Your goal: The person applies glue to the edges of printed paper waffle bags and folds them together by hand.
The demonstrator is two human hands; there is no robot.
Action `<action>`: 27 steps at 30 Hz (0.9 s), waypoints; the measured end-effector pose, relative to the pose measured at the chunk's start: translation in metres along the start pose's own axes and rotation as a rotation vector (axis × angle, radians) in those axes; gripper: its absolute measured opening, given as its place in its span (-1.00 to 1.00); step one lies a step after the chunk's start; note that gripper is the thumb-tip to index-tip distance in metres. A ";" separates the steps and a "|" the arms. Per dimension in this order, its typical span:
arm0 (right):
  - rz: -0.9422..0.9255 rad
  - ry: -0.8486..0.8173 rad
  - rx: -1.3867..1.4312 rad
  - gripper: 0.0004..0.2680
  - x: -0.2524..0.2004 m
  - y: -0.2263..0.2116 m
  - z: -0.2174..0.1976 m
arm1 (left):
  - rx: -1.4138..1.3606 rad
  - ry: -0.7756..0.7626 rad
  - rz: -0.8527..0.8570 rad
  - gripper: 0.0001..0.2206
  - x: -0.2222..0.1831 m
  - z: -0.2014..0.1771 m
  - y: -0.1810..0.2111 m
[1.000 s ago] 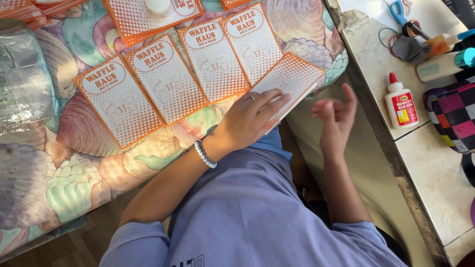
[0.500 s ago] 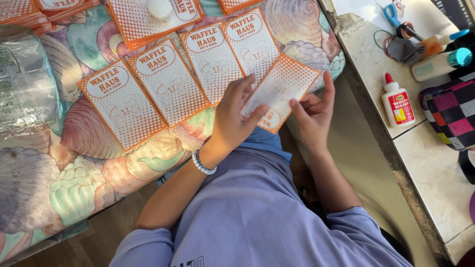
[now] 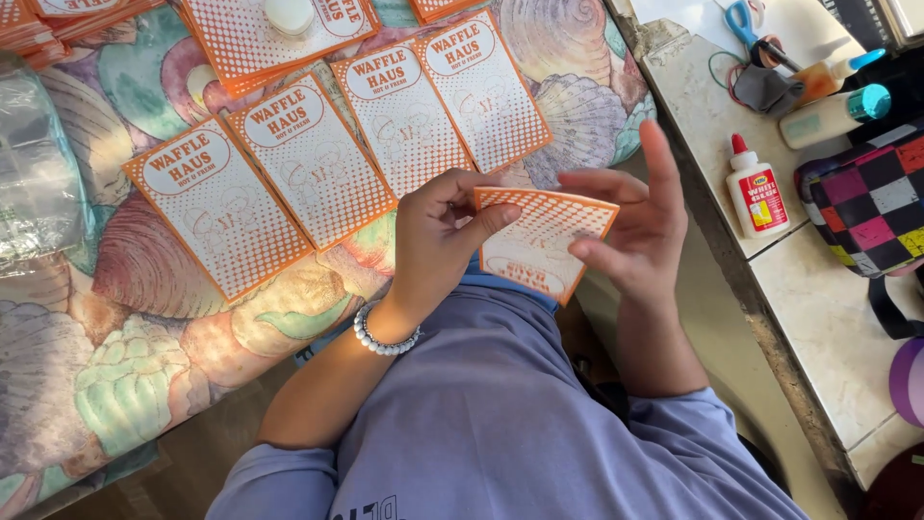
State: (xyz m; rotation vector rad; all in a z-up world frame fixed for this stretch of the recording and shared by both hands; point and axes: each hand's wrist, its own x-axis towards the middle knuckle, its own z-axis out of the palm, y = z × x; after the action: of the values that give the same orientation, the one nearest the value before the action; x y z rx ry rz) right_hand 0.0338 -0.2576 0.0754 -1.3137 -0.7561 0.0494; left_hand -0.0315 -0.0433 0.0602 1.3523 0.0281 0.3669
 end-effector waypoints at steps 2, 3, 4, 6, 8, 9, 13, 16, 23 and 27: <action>-0.041 0.055 -0.028 -0.19 0.002 0.005 0.006 | 0.025 0.000 0.020 -0.75 -0.004 -0.002 0.005; -0.082 0.108 -0.054 -0.28 0.004 0.008 0.010 | 0.052 0.002 0.041 -0.75 -0.006 -0.004 0.008; -0.085 0.107 -0.051 -0.28 0.005 0.007 0.013 | 0.055 0.004 0.043 -0.75 -0.008 -0.005 0.012; -0.157 0.132 -0.135 -0.32 0.009 0.007 0.017 | 0.027 0.053 0.134 -0.78 -0.009 -0.007 0.021; -0.190 0.114 -0.106 -0.35 0.015 0.006 0.023 | 0.081 0.091 0.163 -0.83 -0.009 -0.011 0.034; -0.215 0.102 -0.085 -0.38 0.015 0.005 0.026 | 0.129 0.124 0.182 -0.88 -0.011 -0.013 0.039; -0.266 0.091 -0.063 -0.39 0.014 0.010 0.020 | 0.164 0.109 0.194 -0.89 -0.011 -0.021 0.044; -0.292 0.098 -0.045 -0.43 0.014 0.018 0.014 | 0.164 0.117 0.205 -0.91 -0.009 -0.028 0.048; -0.336 0.063 -0.110 -0.71 0.029 0.002 0.031 | 0.293 0.151 0.341 -0.89 -0.009 -0.033 0.065; -0.295 -0.113 -0.618 -0.86 0.063 -0.045 0.063 | 0.550 0.118 0.393 -0.93 -0.007 -0.037 0.083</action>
State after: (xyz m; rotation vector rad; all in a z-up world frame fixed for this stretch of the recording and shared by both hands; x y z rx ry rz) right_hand 0.0321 -0.1896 0.1482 -1.7744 -1.1082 -0.3759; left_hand -0.0666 0.0041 0.1298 1.8827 -0.0429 0.8127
